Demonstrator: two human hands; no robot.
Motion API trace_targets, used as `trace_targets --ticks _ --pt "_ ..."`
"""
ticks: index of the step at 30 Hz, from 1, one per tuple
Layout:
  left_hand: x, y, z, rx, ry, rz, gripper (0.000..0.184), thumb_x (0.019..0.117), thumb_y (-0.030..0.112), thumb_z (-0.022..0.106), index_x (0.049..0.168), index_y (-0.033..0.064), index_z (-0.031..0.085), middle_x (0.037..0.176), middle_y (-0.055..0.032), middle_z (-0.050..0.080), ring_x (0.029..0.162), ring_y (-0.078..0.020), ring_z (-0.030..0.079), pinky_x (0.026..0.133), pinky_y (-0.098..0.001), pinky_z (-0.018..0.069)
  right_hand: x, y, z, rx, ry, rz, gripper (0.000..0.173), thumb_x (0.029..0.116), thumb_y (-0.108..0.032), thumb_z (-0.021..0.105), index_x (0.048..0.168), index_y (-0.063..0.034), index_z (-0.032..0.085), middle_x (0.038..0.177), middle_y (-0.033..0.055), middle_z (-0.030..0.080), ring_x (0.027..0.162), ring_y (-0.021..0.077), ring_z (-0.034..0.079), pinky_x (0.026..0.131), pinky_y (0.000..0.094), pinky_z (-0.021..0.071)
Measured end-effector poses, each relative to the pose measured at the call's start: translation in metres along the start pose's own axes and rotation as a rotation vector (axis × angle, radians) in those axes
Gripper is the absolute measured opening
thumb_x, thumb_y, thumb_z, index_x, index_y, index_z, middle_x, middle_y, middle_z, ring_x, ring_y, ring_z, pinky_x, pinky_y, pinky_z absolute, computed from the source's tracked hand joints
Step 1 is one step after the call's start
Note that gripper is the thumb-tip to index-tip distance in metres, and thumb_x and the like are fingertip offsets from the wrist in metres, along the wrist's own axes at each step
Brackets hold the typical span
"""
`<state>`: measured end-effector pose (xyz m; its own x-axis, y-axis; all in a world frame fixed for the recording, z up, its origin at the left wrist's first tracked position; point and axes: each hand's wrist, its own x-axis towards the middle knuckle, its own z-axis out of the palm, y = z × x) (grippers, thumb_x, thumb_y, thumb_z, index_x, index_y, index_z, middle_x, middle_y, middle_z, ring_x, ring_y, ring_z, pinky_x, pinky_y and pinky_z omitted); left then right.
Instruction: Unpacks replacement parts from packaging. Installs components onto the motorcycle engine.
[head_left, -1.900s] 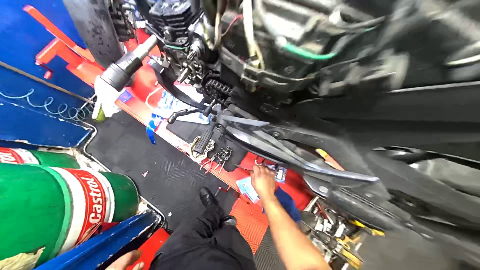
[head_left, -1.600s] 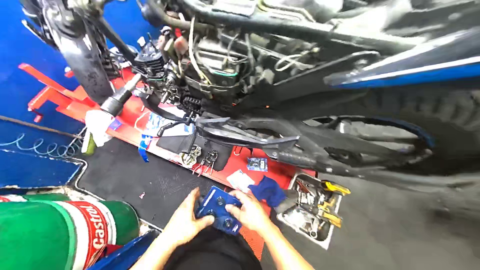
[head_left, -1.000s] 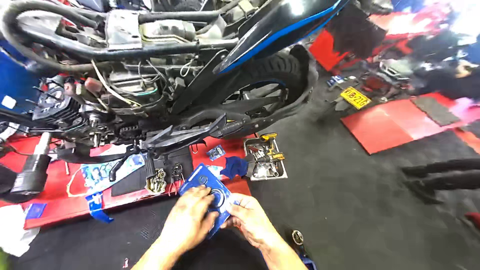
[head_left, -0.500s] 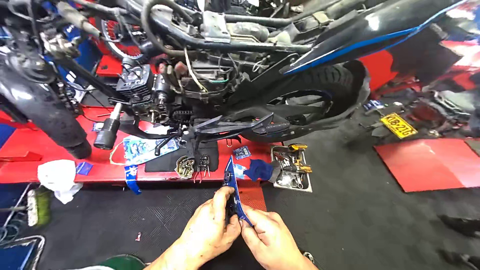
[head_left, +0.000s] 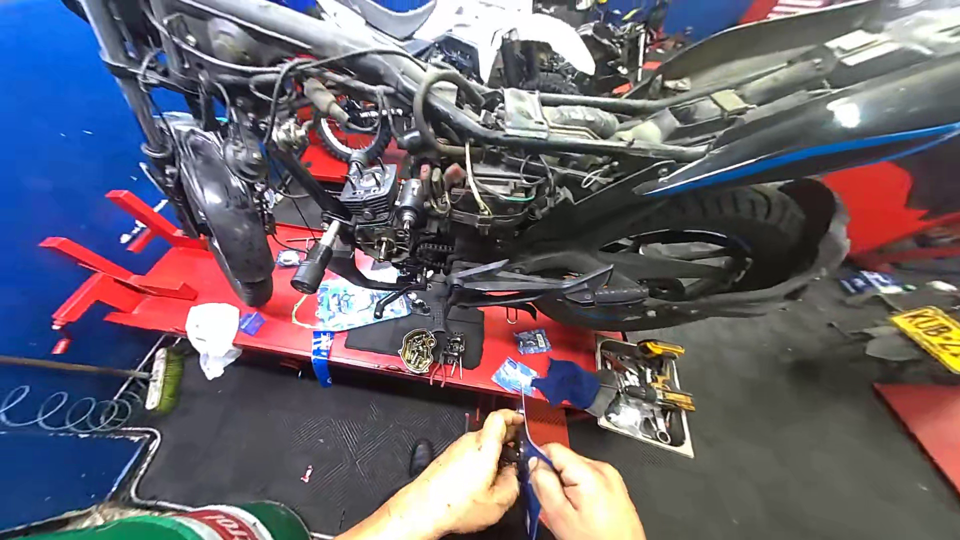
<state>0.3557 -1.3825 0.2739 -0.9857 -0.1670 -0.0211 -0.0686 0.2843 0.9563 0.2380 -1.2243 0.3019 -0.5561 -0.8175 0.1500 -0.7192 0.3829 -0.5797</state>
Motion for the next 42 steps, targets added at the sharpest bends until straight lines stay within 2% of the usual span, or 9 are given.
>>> trace_targets --ticks 3,7,13,19,27,32,35,38,42 --pt "-0.005 -0.002 0.018 0.149 0.032 0.072 0.059 0.0994 0.019 0.058 0.152 0.0009 0.04 0.136 -0.0137 0.065 0.122 -0.0187 0.066 0.106 -0.0397 0.0543 0.01 0.015 -0.004 0.008 -0.152 0.121 0.039 0.0966 -0.04 0.046 0.068 -0.0182 0.059 0.055 -0.0027 0.053 0.053 0.0138 0.057 0.048 0.0411 0.044" --pt "-0.007 0.005 0.025 0.359 0.065 0.214 0.049 0.1033 0.02 0.051 0.144 -0.0059 0.051 0.142 -0.0198 0.061 0.133 -0.0234 0.06 0.114 -0.0397 0.0473 0.023 0.042 -0.016 0.336 -0.426 0.175 0.034 0.0964 -0.033 0.049 0.069 -0.0188 0.064 0.061 -0.0055 0.056 0.059 0.0098 0.057 0.055 0.0381 0.045" --pt "-0.01 0.014 0.032 0.418 0.166 0.242 0.046 0.0992 0.021 0.057 0.136 -0.0076 0.057 0.121 -0.0176 0.072 0.109 -0.0227 0.073 0.097 -0.039 0.0585 0.031 0.037 -0.028 0.397 -0.569 0.133 0.033 0.0974 -0.031 0.047 0.071 -0.0183 0.063 0.063 -0.0051 0.057 0.06 0.0097 0.058 0.056 0.0371 0.0462" --pt "-0.012 0.01 0.034 0.309 0.159 0.175 0.045 0.1001 0.025 0.059 0.136 -0.0019 0.057 0.117 -0.0114 0.073 0.109 -0.0179 0.071 0.098 -0.0381 0.0588 0.033 0.022 -0.039 0.381 -0.66 0.108 0.033 0.1003 -0.028 0.044 0.079 -0.0154 0.065 0.067 -0.0035 0.064 0.059 0.0091 0.063 0.056 0.0332 0.0535" --pt "-0.013 0.01 0.043 0.312 0.205 0.192 0.045 0.0987 0.019 0.055 0.137 -0.0038 0.055 0.115 -0.0125 0.073 0.104 -0.0182 0.072 0.093 -0.0373 0.0606 0.028 0.027 -0.039 0.456 -0.65 0.122 0.031 0.1012 -0.026 0.045 0.081 -0.0133 0.066 0.069 -0.0023 0.066 0.06 0.009 0.065 0.056 0.03 0.0557" --pt "-0.011 0.005 0.041 0.334 0.186 0.234 0.043 0.0998 0.018 0.052 0.137 -0.0031 0.055 0.118 -0.0123 0.072 0.108 -0.0181 0.071 0.098 -0.0365 0.0589 0.024 0.036 -0.038 0.576 -0.651 0.13 0.031 0.1019 -0.024 0.046 0.084 -0.0114 0.068 0.068 -0.0008 0.067 0.057 0.0094 0.063 0.053 0.0286 0.0537" --pt "-0.01 0.007 0.03 0.313 0.096 0.209 0.044 0.1056 0.025 0.046 0.14 -0.0018 0.056 0.123 -0.0126 0.072 0.112 -0.0177 0.07 0.101 -0.0369 0.0571 0.018 0.038 -0.033 0.68 -0.578 0.174 0.03 0.1008 -0.018 0.047 0.083 -0.0092 0.069 0.071 0.0005 0.068 0.06 0.0103 0.065 0.055 0.0292 0.0566" --pt "-0.007 0.014 0.018 0.228 -0.032 0.075 0.051 0.1088 0.038 0.045 0.144 0.0027 0.054 0.128 -0.0093 0.07 0.116 -0.0124 0.068 0.104 -0.0337 0.0559 0.012 0.029 -0.031 0.543 -0.481 0.175 0.032 0.1005 -0.022 0.047 0.075 -0.0131 0.064 0.065 -0.0039 0.059 0.06 0.007 0.058 0.056 0.0303 0.0475" --pt "-0.004 0.023 0.011 0.107 -0.111 0.058 0.048 0.1067 0.028 0.048 0.148 0.0024 0.05 0.13 -0.0049 0.07 0.118 -0.0064 0.067 0.104 -0.0293 0.0558 0.004 0.016 -0.04 0.392 -0.438 0.092 0.036 0.1024 -0.029 0.045 0.075 -0.0135 0.062 0.063 -0.0026 0.056 0.061 0.0092 0.058 0.057 0.0346 0.0463"
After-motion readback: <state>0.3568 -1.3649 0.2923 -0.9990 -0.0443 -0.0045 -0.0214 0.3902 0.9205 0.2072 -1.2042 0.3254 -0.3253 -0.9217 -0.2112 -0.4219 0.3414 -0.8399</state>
